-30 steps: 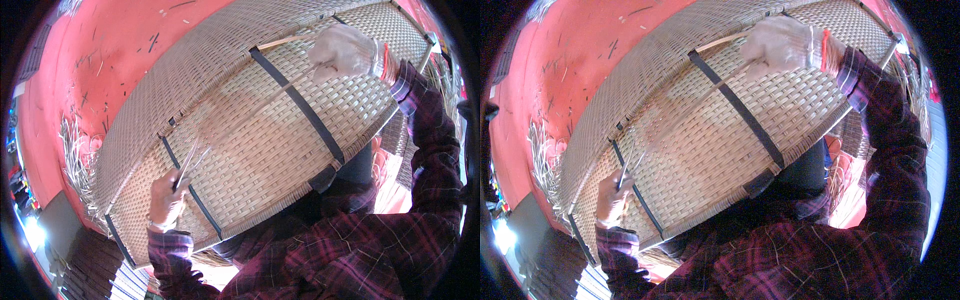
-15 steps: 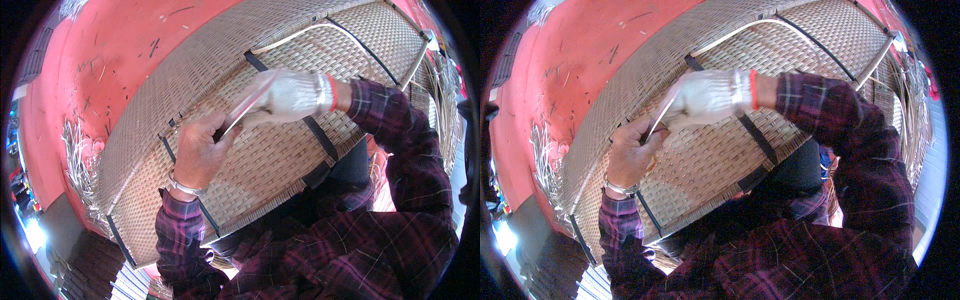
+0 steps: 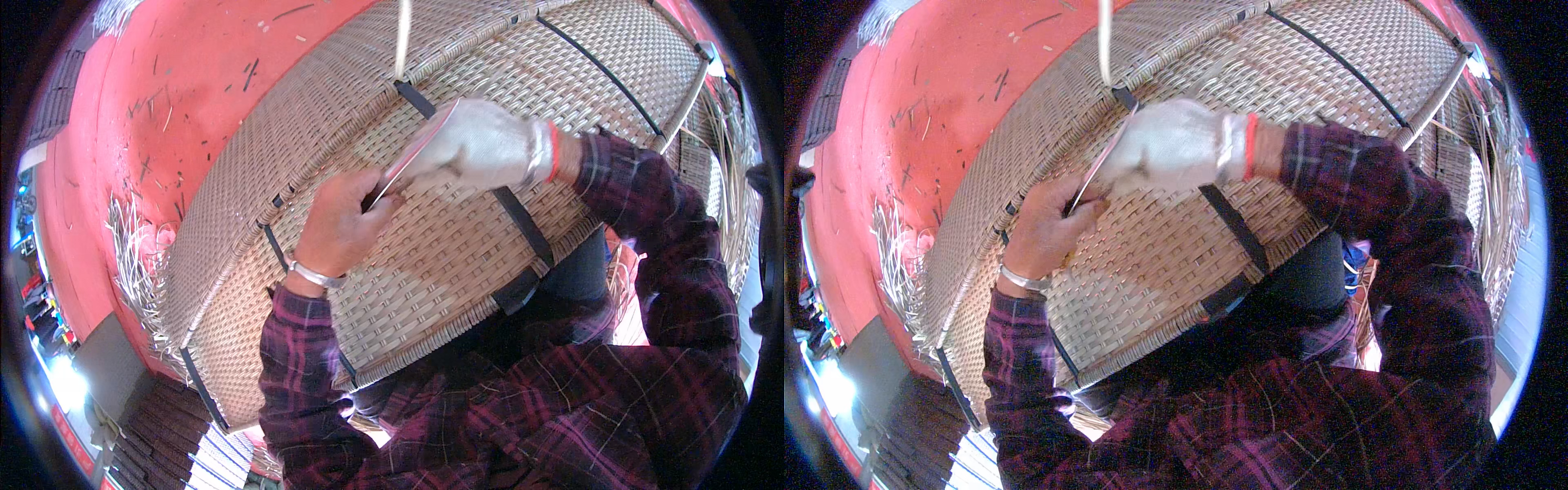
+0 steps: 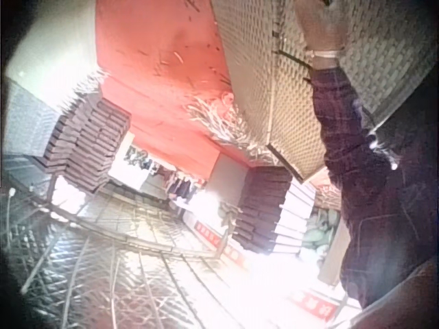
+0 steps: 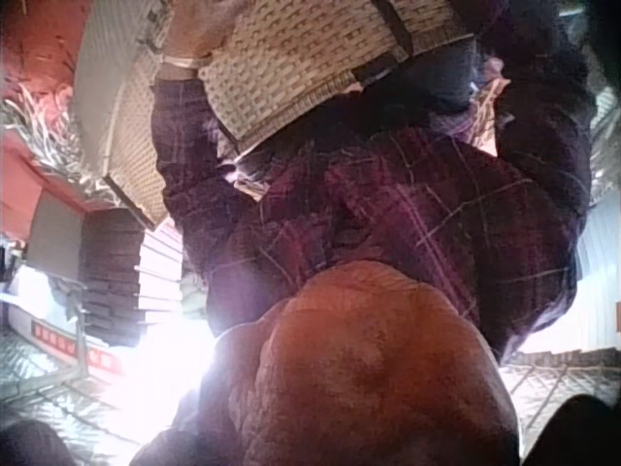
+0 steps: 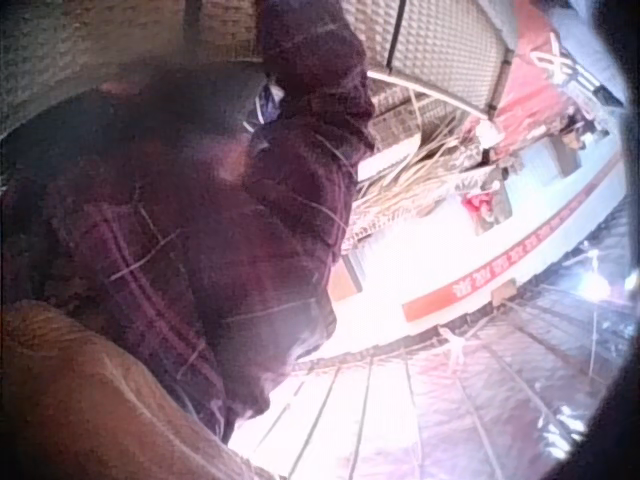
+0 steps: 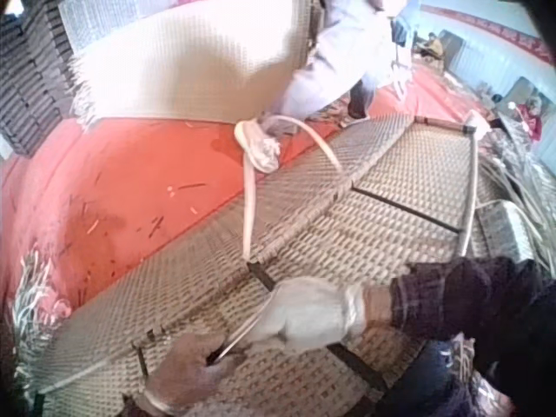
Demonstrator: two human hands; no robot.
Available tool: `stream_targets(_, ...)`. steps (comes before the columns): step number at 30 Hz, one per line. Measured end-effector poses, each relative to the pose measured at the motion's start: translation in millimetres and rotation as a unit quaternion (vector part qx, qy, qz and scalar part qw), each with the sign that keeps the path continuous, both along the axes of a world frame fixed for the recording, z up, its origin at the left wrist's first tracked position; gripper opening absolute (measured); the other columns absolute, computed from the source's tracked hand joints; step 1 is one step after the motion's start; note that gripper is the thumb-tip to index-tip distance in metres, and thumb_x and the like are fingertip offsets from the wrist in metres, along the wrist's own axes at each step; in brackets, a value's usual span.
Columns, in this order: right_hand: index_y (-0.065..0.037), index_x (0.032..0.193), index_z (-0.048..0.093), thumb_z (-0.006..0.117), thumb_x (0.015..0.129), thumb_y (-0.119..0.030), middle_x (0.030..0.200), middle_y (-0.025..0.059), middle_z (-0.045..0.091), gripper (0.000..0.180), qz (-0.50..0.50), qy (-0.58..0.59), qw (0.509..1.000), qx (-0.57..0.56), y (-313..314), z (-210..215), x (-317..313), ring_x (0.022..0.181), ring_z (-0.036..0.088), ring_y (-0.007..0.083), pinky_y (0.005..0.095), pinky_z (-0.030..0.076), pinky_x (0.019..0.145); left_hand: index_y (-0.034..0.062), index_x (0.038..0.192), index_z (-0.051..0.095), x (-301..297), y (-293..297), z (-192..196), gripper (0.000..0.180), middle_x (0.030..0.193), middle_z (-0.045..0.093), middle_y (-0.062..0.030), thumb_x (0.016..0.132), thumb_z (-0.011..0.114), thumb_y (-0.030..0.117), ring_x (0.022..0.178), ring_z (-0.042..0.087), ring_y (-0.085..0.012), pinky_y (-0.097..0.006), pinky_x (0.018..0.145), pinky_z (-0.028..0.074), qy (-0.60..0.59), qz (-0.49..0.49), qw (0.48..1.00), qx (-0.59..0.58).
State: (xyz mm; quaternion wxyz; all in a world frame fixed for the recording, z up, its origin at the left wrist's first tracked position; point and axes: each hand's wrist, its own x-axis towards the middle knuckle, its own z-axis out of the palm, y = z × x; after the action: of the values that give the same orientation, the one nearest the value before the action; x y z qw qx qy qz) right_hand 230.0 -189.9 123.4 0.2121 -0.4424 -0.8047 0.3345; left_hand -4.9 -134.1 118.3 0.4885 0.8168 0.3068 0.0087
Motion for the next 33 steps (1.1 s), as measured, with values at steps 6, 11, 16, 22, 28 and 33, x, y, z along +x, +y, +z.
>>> stream_targets(6, -0.016, 0.087, 0.067, 0.062, 0.084, -0.029, 0.075, 0.0114, 0.064, 0.014, -0.030, -0.110, 0.993, 0.013, 10, 5, 20, 0.072, 0.064, 0.0339, 0.0437, 0.050, 0.061, -0.0012, 0.090, 0.064, -10, -7, -9, 0.016, 0.060, 0.049, -0.0128, 0.083, 0.067, 0.013, 0.053, 0.049, -0.0185, -0.034, 0.052, 0.040, -0.023, 0.076, 0.994, -0.074)
stream_targets(11, -0.014, 0.081, 0.064, 0.060, 0.084, -0.026, 0.071, 0.0105, 0.062, 0.013, 0.034, -0.045, 0.998, -0.032, 13, -3, 2, 0.068, 0.062, 0.0345, 0.0456, 0.047, 0.057, 0.0004, 0.092, 0.067, -4, -9, -18, 0.016, 0.062, 0.053, -0.0081, 0.086, 0.066, 0.015, 0.055, 0.050, -0.0134, -0.031, 0.053, 0.042, -0.044, 0.133, 0.981, -0.133)
stream_targets(16, -0.010, 0.086, 0.058, 0.060, 0.089, -0.023, 0.070, 0.0133, 0.058, 0.013, -0.128, -0.186, 0.972, 0.068, 31, -3, 16, 0.065, 0.060, 0.0357, 0.0435, 0.048, 0.057, 0.0032, 0.101, 0.067, -24, 6, -25, 0.023, 0.069, 0.062, -0.0094, 0.090, 0.065, 0.023, 0.058, 0.059, -0.0190, -0.032, 0.057, 0.047, 0.038, 0.184, 0.981, 0.055)
stream_targets(22, -0.010, 0.088, 0.061, 0.058, 0.088, -0.024, 0.073, 0.0094, 0.062, 0.014, -0.130, -0.123, 0.970, 0.166, 70, -29, 5, 0.067, 0.062, 0.0286, 0.0383, 0.050, 0.058, 0.0150, 0.118, 0.062, -34, 20, -40, 0.032, 0.088, 0.067, -0.0092, 0.087, 0.066, 0.020, 0.071, 0.066, -0.0321, -0.040, 0.058, 0.051, 0.022, 0.138, 0.932, 0.335)
stream_targets(28, -0.010, 0.086, 0.069, 0.060, 0.088, -0.026, 0.066, 0.0014, 0.064, 0.019, -0.241, 0.016, 0.967, -0.078, 109, -35, 47, 0.061, 0.059, 0.0122, 0.0301, 0.047, 0.058, 0.0186, 0.118, 0.063, -27, 16, -35, 0.033, 0.090, 0.065, -0.0099, 0.086, 0.066, 0.017, 0.074, 0.065, -0.0316, -0.041, 0.060, 0.051, 0.073, 0.122, 0.931, 0.336)
stream_targets(33, -0.009, 0.084, 0.068, 0.062, 0.090, -0.024, 0.065, -0.0040, 0.061, 0.017, -0.272, 0.152, 0.927, -0.208, 96, -38, 47, 0.056, 0.051, 0.0053, 0.0227, 0.042, 0.053, 0.0182, 0.118, 0.062, -17, 13, -23, 0.032, 0.085, 0.063, -0.0108, 0.087, 0.065, 0.018, 0.070, 0.064, -0.0329, -0.043, 0.057, 0.050, 0.120, 0.104, 0.918, 0.362)
